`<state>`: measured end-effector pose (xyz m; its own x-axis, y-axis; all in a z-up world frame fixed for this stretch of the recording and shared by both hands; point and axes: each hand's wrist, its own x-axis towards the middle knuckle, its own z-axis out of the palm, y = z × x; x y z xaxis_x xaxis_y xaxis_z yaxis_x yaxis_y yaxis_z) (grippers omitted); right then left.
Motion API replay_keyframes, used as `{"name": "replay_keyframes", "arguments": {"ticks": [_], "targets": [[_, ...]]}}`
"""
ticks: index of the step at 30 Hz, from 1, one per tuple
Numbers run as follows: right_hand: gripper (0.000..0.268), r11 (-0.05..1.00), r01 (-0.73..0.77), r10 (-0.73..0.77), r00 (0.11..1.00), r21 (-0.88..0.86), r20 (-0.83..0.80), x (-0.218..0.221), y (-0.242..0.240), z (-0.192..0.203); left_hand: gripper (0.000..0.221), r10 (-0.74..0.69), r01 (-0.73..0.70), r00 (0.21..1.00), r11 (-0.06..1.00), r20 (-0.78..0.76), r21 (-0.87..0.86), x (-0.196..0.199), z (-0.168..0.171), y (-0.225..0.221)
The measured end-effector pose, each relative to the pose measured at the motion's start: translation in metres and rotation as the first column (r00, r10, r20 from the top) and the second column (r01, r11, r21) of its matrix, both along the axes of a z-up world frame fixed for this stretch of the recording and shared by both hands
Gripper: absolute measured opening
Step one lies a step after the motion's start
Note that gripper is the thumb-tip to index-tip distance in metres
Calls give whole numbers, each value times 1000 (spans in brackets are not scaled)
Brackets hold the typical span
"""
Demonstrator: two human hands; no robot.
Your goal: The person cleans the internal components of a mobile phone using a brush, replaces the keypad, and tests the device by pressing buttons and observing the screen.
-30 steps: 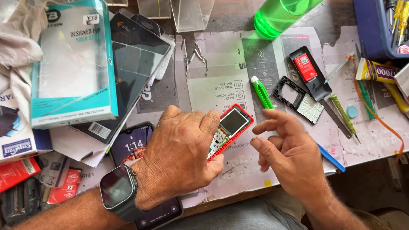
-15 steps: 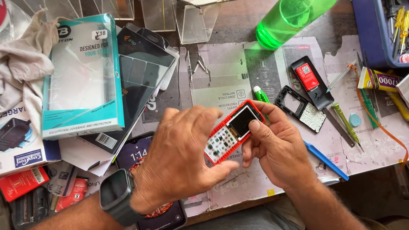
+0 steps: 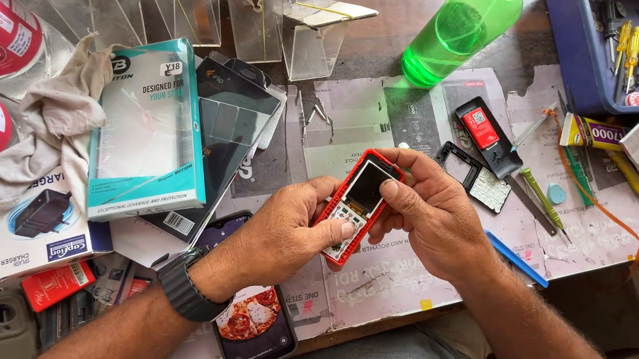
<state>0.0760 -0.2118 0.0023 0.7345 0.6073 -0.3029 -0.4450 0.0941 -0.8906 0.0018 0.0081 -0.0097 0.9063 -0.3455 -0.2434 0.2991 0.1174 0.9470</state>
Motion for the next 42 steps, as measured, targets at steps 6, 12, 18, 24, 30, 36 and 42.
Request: {"name": "replay_keyframes", "arguments": {"ticks": [6, 12, 18, 24, 30, 36, 42], "targets": [[86, 999, -33, 32, 992, 1, 124, -9, 6, 2, 38, -3, -19, 992, 985, -124, -172, 1, -2, 0], [103, 1000, -24, 23, 987, 2, 161, -18, 13, -4, 45, 19, -24, 998, 997, -64, -71, 0, 1, -2], [97, 1000, -8, 9, 991, -10, 137, -16, 15, -5, 45, 18, -18, 998, 1000, -57, 4, 0, 6, -1], [92, 1000, 4, -4, 994, -5, 106, -17, 15, -3, 44, 15, -14, 1000, 999, -22, 48, 0, 7, -2], [86, 1000, -1, 3, 997, -24, 78, -18, 13, -2, 39, 31, -24, 999, 985, -42, 168, -1, 10, -7], [83, 999, -40, 41, 992, -5, 120, -23, 8, -3, 43, 75, -71, 997, 974, -13, 216, -1, 17, -17], [81, 998, 0, 10, 987, -65, 161, -30, 6, -9, 64, 185, -135, 982, 823, -36, 552, -9, 44, -29]]}}
